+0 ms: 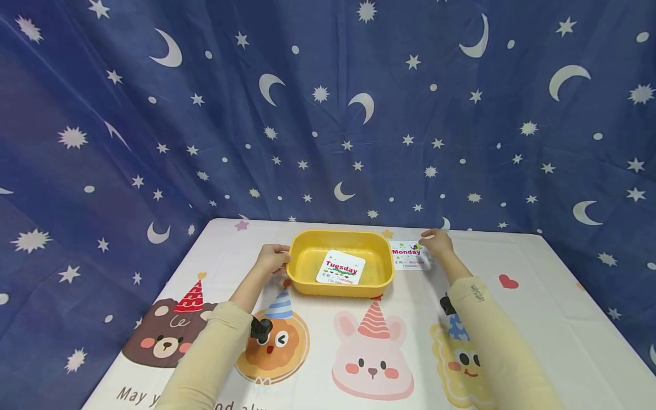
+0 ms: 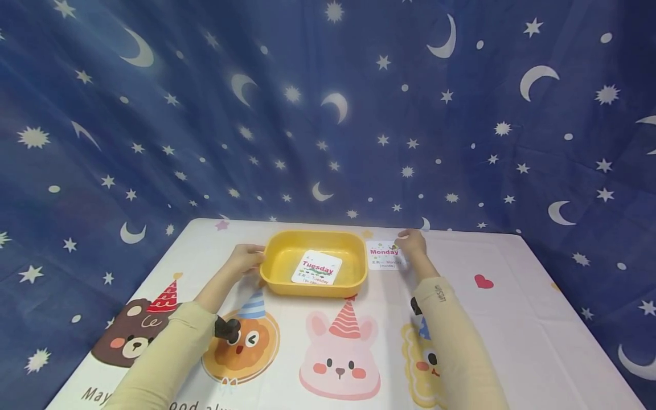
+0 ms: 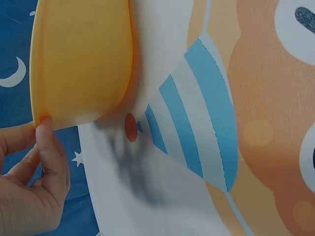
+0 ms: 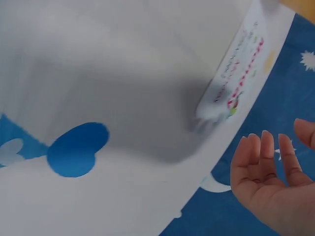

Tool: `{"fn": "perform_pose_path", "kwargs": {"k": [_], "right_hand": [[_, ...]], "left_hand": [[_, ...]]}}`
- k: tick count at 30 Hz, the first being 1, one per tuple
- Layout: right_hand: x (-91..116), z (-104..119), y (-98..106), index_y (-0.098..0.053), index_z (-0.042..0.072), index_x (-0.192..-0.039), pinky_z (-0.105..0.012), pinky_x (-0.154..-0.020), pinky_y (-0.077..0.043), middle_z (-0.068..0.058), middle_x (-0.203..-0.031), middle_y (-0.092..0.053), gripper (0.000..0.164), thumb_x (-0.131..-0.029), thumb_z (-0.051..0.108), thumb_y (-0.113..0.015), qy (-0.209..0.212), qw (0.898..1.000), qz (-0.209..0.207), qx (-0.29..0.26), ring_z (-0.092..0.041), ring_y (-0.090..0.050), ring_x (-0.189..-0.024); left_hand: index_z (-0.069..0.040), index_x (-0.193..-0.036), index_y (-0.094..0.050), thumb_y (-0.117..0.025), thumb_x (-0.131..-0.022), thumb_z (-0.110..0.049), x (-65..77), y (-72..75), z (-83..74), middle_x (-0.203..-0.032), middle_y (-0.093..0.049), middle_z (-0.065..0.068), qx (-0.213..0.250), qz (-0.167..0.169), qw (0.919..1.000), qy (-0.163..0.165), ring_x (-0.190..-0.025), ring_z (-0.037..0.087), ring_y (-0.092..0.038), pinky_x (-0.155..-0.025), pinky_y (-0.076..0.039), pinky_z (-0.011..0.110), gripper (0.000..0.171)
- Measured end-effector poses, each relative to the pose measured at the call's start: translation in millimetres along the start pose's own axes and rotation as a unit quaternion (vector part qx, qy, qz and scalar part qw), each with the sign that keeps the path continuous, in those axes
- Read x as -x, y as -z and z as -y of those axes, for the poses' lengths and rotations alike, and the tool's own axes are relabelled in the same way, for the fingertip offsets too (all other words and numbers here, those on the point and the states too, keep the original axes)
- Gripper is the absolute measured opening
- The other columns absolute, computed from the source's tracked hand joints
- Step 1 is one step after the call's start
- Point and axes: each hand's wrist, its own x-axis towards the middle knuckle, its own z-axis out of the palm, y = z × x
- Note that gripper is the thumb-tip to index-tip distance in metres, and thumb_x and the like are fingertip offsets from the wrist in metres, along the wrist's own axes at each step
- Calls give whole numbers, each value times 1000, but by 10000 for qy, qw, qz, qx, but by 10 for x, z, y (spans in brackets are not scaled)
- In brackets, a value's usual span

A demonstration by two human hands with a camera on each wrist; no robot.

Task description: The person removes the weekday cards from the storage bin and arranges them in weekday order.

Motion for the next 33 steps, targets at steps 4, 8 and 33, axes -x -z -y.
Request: {"fn": "perform_pose_path", "kwargs": {"k": [4, 8, 33], "right_hand": [[22, 94, -5, -55, -8, -119, -23, -63, -49, -29, -114, -56, 35, -90, 12, -53, 178, 9996, 139, -186, -28, -54, -90], [23, 189, -41, -55, -6, -119, -29, -73, -54, -28, -117, -56, 34, -92, 14, -54, 294, 9988, 290, -266, -30, -57, -96], [192, 1106, -220, -61, -2, -109, -40, -81, -55, -4, -79, -52, 25, -89, 13, -60, 1163, 9855, 1189, -328, -34, -58, -90]], "left_hand": [[3, -124, -58, -58, -87, 1, -27, -4, 5, -103, -63, 16, -24, -18, 10000, 4, -65, 11, -59, -54, -53, 18, 37], [2, -124, -58, -58, -87, 0, -46, 6, 21, -105, -63, 18, -64, -20, 10000, 28, -64, 10, -58, -55, -52, 20, 38], [2, -125, -57, -57, -88, 0, 39, -10, -25, -104, -63, 16, -70, -23, 10000, -23, -64, 9, -57, -60, -54, 20, 37]]}}
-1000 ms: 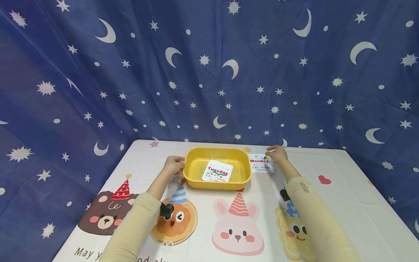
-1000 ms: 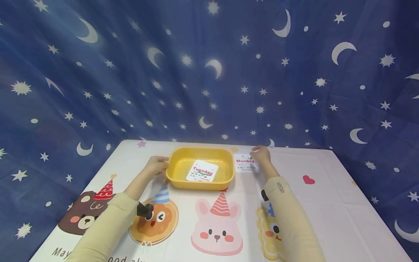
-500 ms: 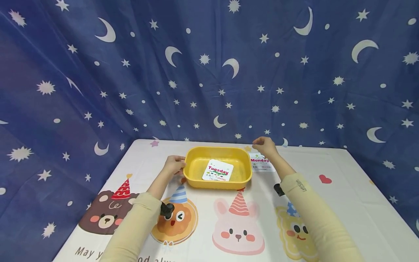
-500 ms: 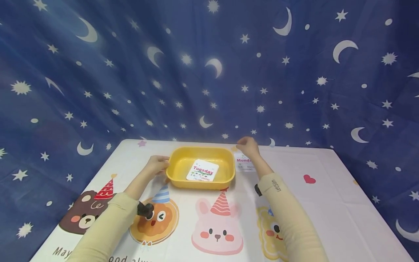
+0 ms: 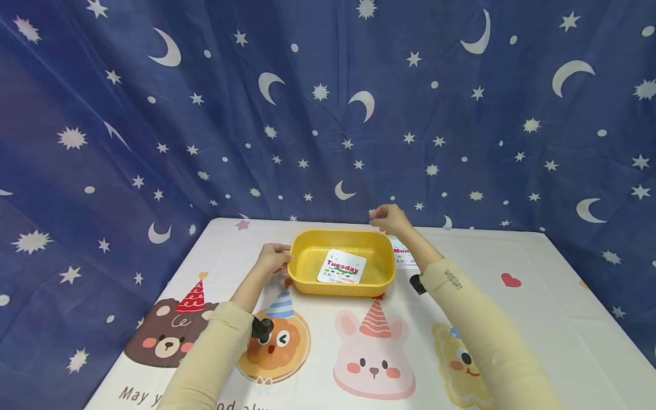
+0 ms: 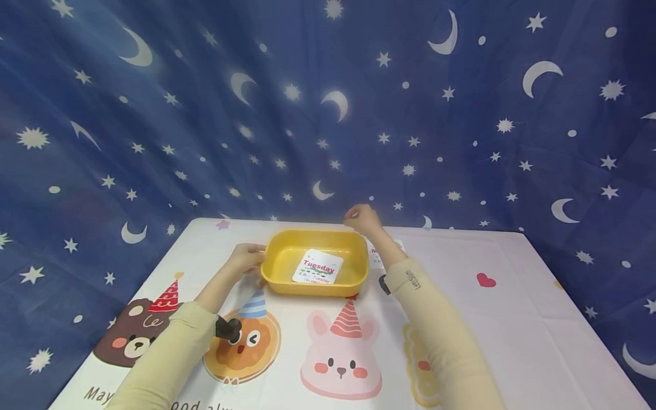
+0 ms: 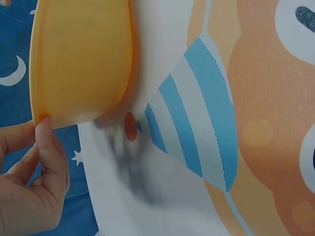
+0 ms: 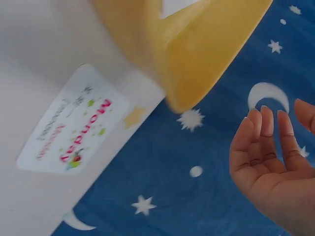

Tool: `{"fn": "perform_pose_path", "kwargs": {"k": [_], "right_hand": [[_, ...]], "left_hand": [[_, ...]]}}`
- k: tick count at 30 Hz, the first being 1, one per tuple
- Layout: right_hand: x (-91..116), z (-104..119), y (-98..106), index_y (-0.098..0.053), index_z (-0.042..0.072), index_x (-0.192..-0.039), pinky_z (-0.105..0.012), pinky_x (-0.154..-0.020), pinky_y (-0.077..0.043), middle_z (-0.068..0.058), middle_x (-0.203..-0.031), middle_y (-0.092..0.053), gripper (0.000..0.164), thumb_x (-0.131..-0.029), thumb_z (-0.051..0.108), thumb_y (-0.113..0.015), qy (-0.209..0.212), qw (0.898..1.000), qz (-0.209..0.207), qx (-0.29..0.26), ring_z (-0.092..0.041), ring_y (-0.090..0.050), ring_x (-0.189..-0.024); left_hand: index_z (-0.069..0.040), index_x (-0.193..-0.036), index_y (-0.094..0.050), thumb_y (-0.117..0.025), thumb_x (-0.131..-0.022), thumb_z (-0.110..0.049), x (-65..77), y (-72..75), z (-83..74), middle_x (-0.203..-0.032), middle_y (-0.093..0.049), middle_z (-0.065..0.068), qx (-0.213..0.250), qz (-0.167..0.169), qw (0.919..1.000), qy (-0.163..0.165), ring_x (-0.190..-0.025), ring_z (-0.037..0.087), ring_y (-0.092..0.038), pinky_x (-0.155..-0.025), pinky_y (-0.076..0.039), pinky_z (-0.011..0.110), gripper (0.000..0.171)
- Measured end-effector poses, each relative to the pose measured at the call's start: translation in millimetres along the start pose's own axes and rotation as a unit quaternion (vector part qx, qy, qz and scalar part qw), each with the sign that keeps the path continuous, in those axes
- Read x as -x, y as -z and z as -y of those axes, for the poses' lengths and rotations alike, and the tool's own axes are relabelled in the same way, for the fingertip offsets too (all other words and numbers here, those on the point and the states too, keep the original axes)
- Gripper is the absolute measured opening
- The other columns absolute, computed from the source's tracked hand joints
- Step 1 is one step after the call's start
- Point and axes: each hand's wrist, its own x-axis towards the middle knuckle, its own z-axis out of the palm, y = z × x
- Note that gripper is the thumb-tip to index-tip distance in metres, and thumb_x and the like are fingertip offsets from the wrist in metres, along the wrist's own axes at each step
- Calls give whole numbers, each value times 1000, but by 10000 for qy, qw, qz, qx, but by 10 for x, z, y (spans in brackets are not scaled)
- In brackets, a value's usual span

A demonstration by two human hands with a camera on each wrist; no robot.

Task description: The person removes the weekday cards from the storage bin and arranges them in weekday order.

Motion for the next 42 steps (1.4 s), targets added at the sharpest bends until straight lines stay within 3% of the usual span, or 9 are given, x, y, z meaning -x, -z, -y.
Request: {"fn": "perform_pose_path", "kwargs": {"k": [5, 15, 23, 31, 36, 42], "right_hand": [[-52, 137, -125, -64, 0, -106, -35, -82, -56, -12, -93, -60, 22, -89, 12, -62, 232, 9973, 407, 574, -28, -59, -88], [-257, 287, -470, -65, -2, -103, -28, -74, -57, -17, -98, -67, 19, -88, 9, -62, 1409, 9774, 1237, 975, -30, -63, -88], [-376, 291, -607, -65, -1, -107, -25, -75, -55, -13, -99, -67, 21, -90, 10, -61, 2074, 9449, 2088, 1431, -19, -61, -85], [-440, 228, -690, -66, 2, -109, -29, -81, -54, -12, -104, -66, 21, -89, 8, -61, 1865, 9262, 2436, 2192, -22, -61, -91], [-490, 194, -732, -67, 8, -107, -28, -82, -51, -7, -100, -63, 18, -89, 7, -62, 1614, 9217, 2537, 2449, -19, -54, -91], [-526, 169, -766, -66, 9, -107, -28, -80, -46, -5, -94, -59, 20, -87, 11, -66, 1662, 9139, 2561, 2676, -17, -49, -88]], "left_hand": [[2, -124, -58, -57, -88, -1, -9, -13, -4, -99, -63, 13, -52, 21, 10000, -30, -64, 8, -57, -61, -54, 21, 36], [1, -124, -59, -57, -87, -1, -21, -24, -41, -103, -63, 14, -116, -30, 9999, -57, -66, 8, -57, -61, -53, 21, 37], [2, -124, -59, -55, -87, -2, -11, -17, -13, -101, -63, 15, -85, -12, 10000, -45, -61, 7, -55, -56, -51, 19, 37], [2, -123, -58, -56, -87, -1, 50, 2, -21, -105, -64, 17, -92, 3, 9999, -52, -65, 8, -57, -52, -48, 15, 37], [2, -124, -58, -56, -86, -1, 65, 19, -31, -104, -64, 16, -61, -7, 10000, -17, -66, 9, -59, -51, -48, 15, 38], [3, -125, -57, -56, -88, -1, 56, 11, -23, -107, -64, 18, -53, 22, 10000, -3, -66, 9, -59, -52, -50, 15, 37]]}}
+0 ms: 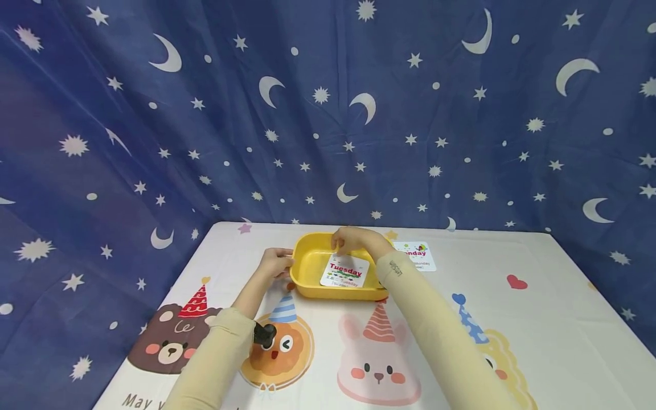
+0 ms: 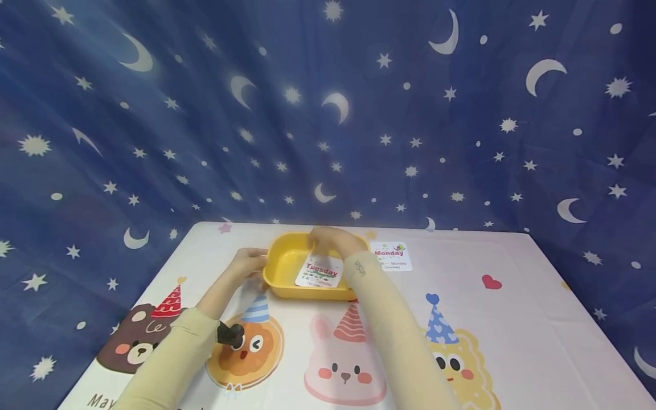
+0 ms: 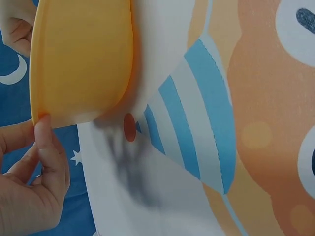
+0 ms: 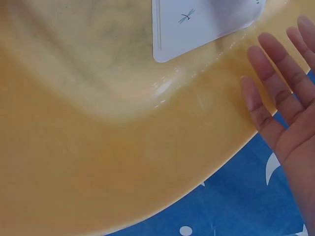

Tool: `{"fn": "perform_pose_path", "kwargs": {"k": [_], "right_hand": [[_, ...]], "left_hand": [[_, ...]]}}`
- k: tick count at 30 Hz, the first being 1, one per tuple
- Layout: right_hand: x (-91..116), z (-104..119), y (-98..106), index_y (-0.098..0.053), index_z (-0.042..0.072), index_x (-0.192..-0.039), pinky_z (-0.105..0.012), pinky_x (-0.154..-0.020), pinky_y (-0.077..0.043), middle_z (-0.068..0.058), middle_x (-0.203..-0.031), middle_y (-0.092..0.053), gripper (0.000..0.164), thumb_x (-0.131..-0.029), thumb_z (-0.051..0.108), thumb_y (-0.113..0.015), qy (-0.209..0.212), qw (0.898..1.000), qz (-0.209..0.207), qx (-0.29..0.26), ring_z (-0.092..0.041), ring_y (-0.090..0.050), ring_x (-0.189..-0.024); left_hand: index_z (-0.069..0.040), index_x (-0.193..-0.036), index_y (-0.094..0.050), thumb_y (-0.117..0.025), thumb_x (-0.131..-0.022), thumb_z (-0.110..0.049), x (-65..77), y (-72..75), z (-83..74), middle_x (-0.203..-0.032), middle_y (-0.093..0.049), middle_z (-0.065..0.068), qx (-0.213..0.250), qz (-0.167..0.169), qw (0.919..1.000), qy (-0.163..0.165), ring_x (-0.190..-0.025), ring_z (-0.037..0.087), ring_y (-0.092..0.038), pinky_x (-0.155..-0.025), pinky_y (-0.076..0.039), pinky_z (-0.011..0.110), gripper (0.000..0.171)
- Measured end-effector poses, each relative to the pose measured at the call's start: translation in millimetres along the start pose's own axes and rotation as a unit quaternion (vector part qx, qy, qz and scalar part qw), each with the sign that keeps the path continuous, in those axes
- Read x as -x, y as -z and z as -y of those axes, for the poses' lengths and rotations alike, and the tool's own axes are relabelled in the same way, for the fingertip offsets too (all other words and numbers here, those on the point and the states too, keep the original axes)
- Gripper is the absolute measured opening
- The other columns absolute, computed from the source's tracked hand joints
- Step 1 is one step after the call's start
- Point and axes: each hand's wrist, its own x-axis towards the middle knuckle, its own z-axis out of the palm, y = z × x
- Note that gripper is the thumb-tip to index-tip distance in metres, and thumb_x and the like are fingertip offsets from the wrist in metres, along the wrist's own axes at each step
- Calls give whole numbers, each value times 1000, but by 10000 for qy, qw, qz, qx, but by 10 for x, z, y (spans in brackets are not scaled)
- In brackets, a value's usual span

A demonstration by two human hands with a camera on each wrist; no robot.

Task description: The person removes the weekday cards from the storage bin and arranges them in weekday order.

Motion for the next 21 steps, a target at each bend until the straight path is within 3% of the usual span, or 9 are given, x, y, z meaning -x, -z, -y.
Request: {"fn": "perform_pose_path", "kwargs": {"k": [4, 9, 12, 14, 16, 21], "right_hand": [[0, 6, -12, -65, 8, -106, -27, -79, -47, -4, -92, -57, 20, -87, 13, -67, -211, 9997, 46, 148, -16, -49, -85], [19, 34, -39, -62, 7, -98, -29, -76, -48, -5, -91, -59, 17, -84, 14, -70, -1026, 9924, 104, 673, -18, -52, -83], [53, 43, -78, -59, 6, -118, -34, -95, -48, -9, -116, -61, 42, -79, 14, -74, -1675, 9837, 74, 657, -23, -55, -106], [77, 47, -110, -52, 9, -133, -38, -109, -39, -9, -133, -55, 63, -75, 14, -78, -1969, 9787, 0, 582, -26, -49, -124], [100, 51, -143, -49, 11, -137, -40, -114, -33, -8, -137, -52, 71, -73, 13, -80, -2062, 9762, -88, 659, -28, -44, -131], [104, 88, -177, -54, 8, -131, -38, -113, -36, -9, -128, -58, 67, -70, 13, -82, -1956, 9741, 70, 1132, -28, -48, -126]], "left_hand": [[2, -125, -57, -57, -88, -1, 0, -8, 6, -111, -63, 20, 87, 21, 10000, 30, -70, 11, -60, -50, -49, 13, 37], [2, -126, -57, -57, -89, -2, 1, -10, 3, -110, -62, 18, 99, -1, 9999, 16, -72, 13, -61, -49, -47, 13, 37], [2, -125, -57, -57, -88, -2, 1, -15, -2, -107, -63, 17, 64, 0, 10000, -11, -67, 10, -59, -49, -47, 13, 37], [1, -125, -58, -57, -88, -3, 4, -19, -5, -106, -64, 16, 62, 5, 10000, -22, -66, 8, -58, -50, -47, 13, 37], [2, -125, -57, -56, -89, -3, 9, -20, -2, -106, -63, 16, 62, 18, 10000, -50, -67, 9, -59, -51, -48, 13, 37], [3, -125, -56, -56, -89, -2, 15, -14, 3, -110, -62, 19, 70, 9, 10000, -70, -75, 15, -62, -49, -46, 13, 37]]}}
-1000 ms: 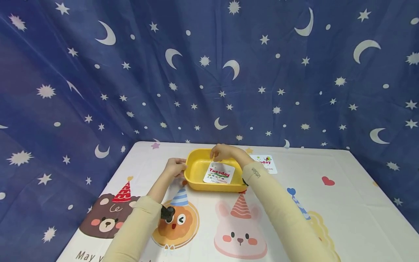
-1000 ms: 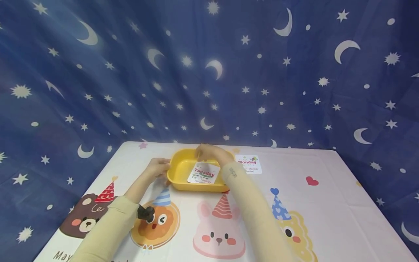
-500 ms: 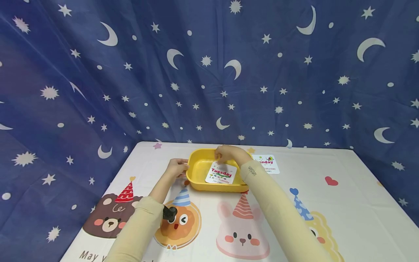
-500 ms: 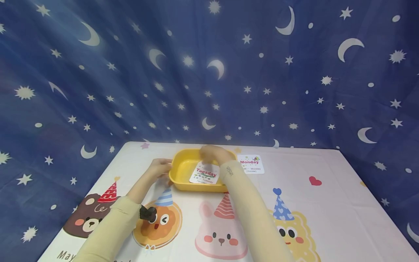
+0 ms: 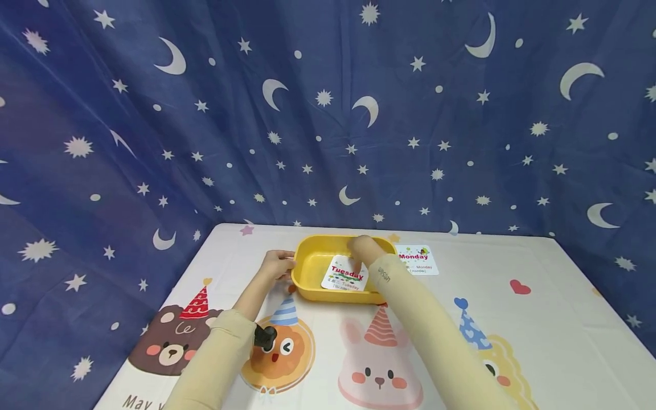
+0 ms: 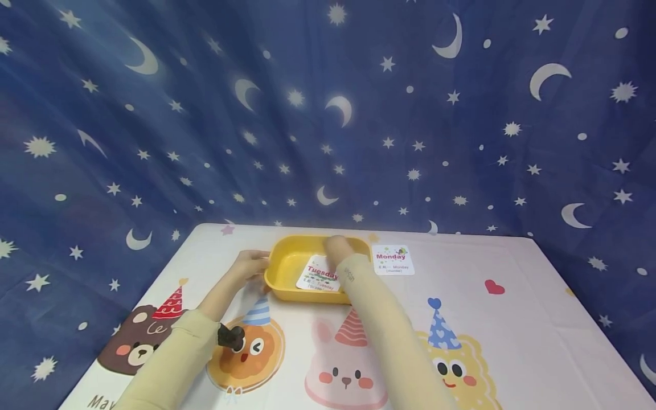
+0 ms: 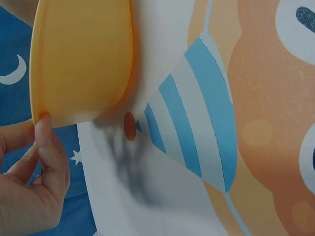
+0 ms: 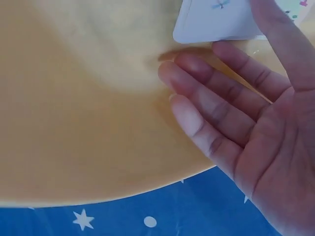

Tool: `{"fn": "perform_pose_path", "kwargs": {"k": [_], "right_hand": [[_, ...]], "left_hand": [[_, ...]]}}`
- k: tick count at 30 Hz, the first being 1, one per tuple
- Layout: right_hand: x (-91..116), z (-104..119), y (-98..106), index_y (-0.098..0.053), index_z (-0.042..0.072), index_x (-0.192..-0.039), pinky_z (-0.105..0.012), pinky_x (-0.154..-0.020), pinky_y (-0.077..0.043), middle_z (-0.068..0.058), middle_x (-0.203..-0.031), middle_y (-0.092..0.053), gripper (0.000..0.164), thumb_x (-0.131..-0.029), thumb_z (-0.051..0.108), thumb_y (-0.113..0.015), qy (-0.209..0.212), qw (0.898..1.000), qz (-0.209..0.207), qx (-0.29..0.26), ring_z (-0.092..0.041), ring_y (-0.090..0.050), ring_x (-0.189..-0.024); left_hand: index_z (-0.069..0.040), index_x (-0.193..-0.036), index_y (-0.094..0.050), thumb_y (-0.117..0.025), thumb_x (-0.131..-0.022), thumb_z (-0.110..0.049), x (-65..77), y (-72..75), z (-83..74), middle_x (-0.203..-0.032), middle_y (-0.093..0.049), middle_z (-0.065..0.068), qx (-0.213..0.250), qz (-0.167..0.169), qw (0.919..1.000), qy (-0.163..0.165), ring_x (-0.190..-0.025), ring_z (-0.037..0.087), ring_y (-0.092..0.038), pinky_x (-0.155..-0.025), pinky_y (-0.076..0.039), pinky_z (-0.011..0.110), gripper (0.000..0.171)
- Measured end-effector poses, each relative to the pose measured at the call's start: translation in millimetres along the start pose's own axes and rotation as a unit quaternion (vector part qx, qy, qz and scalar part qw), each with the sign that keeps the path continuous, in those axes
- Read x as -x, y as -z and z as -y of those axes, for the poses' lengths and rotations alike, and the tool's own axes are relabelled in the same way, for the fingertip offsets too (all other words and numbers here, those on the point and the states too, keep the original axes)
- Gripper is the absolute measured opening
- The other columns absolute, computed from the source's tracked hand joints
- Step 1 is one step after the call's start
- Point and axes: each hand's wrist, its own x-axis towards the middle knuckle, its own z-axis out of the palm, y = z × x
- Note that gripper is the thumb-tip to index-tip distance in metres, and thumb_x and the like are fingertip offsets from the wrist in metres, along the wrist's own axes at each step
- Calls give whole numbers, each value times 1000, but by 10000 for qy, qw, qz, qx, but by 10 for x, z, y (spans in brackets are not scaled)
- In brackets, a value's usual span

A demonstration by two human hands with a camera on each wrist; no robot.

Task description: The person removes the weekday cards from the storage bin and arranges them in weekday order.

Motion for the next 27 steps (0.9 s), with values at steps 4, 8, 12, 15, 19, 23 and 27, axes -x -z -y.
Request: {"fn": "perform_pose_path", "kwargs": {"k": [4, 8, 12, 15, 19, 23, 27], "right_hand": [[2, 18, -10, -57, 8, -126, -36, -110, -39, -7, -123, -61, 62, -70, 11, -82, 42, 9997, 19, 225, -26, -52, -120], [35, 11, -12, -58, 9, -124, -36, -110, -39, -7, -121, -61, 60, -69, 5, -81, 23, 10000, -45, 13, -24, -53, -117], [80, 12, 12, -52, 9, -132, -39, -113, -34, -9, -132, -55, 67, -71, 0, -78, -175, 9985, 8, -523, -25, -48, -125], [90, 15, 31, -50, 9, -134, -40, -114, -33, -9, -137, -51, 68, -72, 0, -77, -261, 9975, 55, -649, -26, -46, -128], [28, 22, 43, -50, 10, -135, -38, -114, -34, -8, -135, -53, 67, -74, 3, -77, -147, 9994, 85, -307, -25, -47, -125], [-51, 41, 49, -52, 9, -132, -36, -104, -45, -8, -128, -57, 64, -74, 7, -78, 52, 9999, 92, -44, -24, -53, -114], [-38, 58, 95, -60, 8, -117, -33, -92, -52, -7, -112, -62, 46, -75, 8, -78, 197, 9997, 106, -103, -22, -54, -97]], "left_hand": [[2, -125, -57, -56, -88, -2, -3, 4, 0, -106, -63, 17, -16, -19, 10000, -27, -75, 15, -63, -50, -47, 14, 37], [2, -125, -57, -56, -89, -2, 7, -1, -17, -105, -64, 16, -24, 5, 10000, -59, -77, 15, -63, -51, -48, 15, 36], [2, -125, -57, -56, -89, -2, 16, -3, -23, -107, -64, 18, 7, -5, 10000, -27, -73, 13, -61, -51, -47, 14, 37], [2, -125, -57, -56, -89, -2, 16, -4, -19, -109, -63, 18, 5, -34, 10000, 10, -72, 12, -61, -50, -46, 13, 37], [1, -126, -57, -56, -89, -3, 24, -6, -21, -109, -63, 17, -17, -61, 10000, 53, -72, 13, -61, -48, -45, 13, 36], [1, -125, -57, -56, -89, -3, 26, -2, -15, -110, -62, 18, -17, -74, 9999, 93, -70, 11, -60, -48, -46, 13, 36], [2, -125, -57, -56, -89, -2, 22, 7, -14, -112, -62, 19, 15, -56, 9999, 112, -68, 10, -59, -49, -47, 14, 36]]}}
